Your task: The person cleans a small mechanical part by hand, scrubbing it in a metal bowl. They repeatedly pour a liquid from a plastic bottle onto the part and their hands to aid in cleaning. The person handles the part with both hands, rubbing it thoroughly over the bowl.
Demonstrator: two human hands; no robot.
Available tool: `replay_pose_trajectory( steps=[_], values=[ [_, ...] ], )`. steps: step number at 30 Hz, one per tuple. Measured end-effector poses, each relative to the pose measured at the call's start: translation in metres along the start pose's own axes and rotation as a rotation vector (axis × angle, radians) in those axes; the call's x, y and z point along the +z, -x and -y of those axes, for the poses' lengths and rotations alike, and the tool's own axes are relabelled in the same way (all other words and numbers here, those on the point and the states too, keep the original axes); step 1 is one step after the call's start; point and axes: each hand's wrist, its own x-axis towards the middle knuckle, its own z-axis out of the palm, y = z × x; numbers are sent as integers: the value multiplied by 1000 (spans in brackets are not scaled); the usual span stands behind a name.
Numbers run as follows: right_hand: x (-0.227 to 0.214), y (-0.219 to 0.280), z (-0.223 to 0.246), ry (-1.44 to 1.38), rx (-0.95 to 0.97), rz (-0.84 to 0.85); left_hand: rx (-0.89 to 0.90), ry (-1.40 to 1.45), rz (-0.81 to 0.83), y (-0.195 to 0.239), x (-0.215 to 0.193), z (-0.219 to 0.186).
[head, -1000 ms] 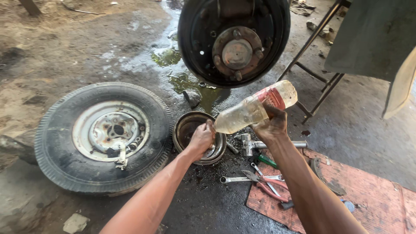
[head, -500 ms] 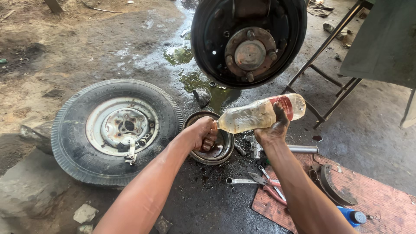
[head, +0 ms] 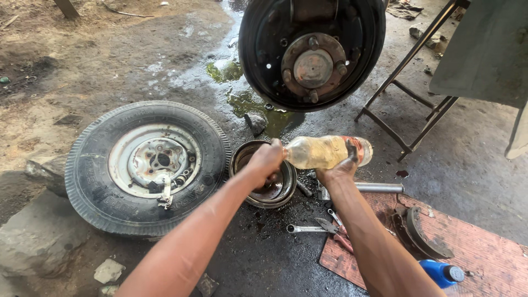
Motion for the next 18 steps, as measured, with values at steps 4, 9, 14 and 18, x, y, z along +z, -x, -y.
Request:
replay_pose_trajectory(
  steps=[4,9,14,18],
  values=[
    [-1,5,2,115,-52,-112,-219,223,227,7,-5,-16],
    [0,7,4,157,-81,-121,47,-79,37,24,1,-20],
    [0,5,4,103,-42,-193,157,80,7,20,-1,-23],
    [2,3,8,65,-26,-225,134,216,43,7,-11,-14]
  ],
)
